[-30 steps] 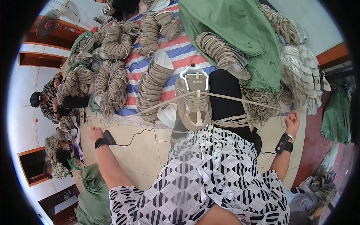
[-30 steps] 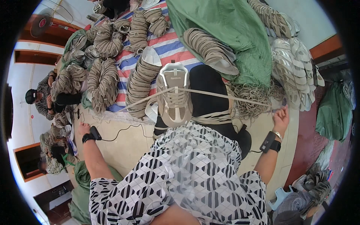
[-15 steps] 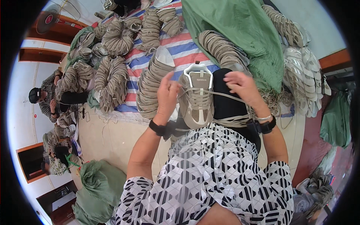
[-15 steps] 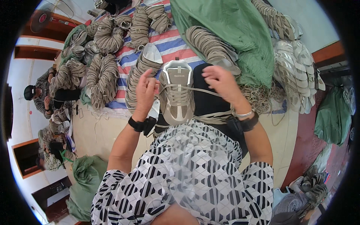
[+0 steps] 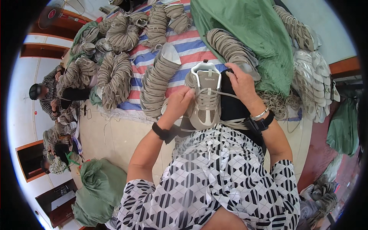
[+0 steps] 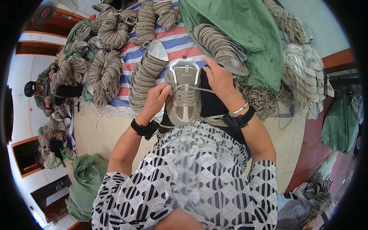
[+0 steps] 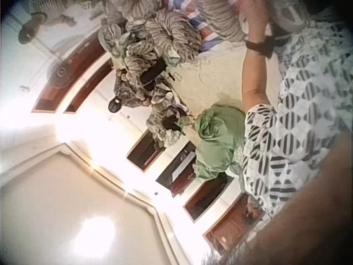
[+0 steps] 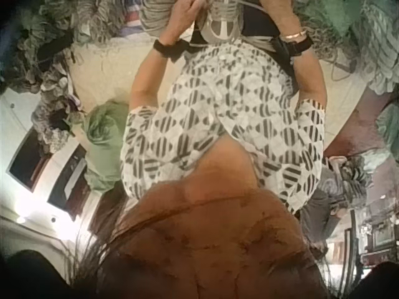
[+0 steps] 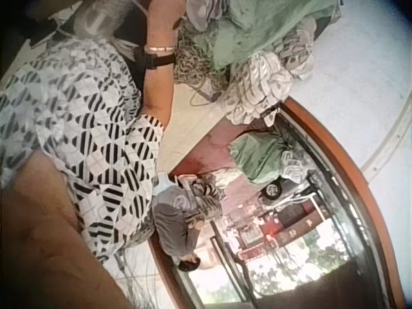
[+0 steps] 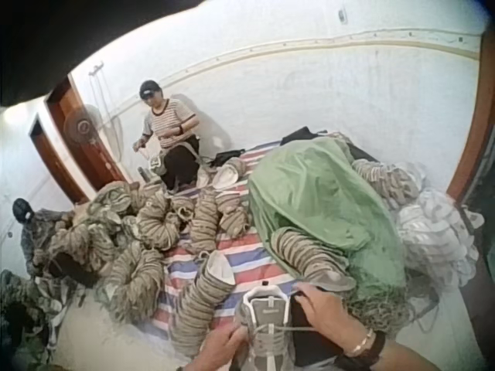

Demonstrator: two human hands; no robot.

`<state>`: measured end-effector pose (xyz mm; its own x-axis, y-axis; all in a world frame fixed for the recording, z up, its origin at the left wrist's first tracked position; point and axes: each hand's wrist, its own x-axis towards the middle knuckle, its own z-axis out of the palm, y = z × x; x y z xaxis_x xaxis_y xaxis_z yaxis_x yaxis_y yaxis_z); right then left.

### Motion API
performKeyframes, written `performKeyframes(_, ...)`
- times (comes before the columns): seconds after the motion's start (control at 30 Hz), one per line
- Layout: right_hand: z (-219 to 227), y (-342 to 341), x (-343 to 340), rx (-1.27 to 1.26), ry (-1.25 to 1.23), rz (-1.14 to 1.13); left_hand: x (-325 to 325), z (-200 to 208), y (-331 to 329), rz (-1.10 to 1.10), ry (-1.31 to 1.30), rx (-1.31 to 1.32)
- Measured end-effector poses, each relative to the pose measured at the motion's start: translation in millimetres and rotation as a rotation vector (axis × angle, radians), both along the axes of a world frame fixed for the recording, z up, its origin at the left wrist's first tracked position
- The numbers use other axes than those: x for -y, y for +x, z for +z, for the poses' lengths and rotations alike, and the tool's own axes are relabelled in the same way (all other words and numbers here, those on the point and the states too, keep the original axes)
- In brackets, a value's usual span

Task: The person is sitting on the floor in a workshop environment, lacing a beige sneaker. They repeatedly thread the laces through the eyelets and pull them tight, working on a single shoe while surrounded by stacks of similar footwear.

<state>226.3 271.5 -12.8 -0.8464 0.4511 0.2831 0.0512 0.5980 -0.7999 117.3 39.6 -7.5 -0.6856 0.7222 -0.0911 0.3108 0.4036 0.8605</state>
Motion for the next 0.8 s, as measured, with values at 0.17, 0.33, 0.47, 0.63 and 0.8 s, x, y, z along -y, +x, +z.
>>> performKeyframes(0.17,-1.8,3.6,4.7,0.182,-0.124,-0.077,-7.4,-16.6,-8.9,-0.039,-0.106,-0.176)
performKeyframes(0.33,1.0,13.0,5.1,0.140,-0.530,-0.069,-7.8,-3.9,-18.7,-0.127,-0.050,0.187)
performKeyframes(0.47,1.9,21.1,13.2,0.157,-0.298,0.061,-14.7,-6.3,-19.5,-0.059,-0.064,0.204)
performKeyframes(0.63,-16.5,27.9,20.4,0.074,0.036,0.119,-31.8,15.3,-3.0,-0.074,-0.225,-0.578)
performKeyframes(0.8,-10.6,26.0,21.9,0.297,-0.163,0.119,-20.8,-9.7,-25.9,-0.095,-0.071,-0.027)
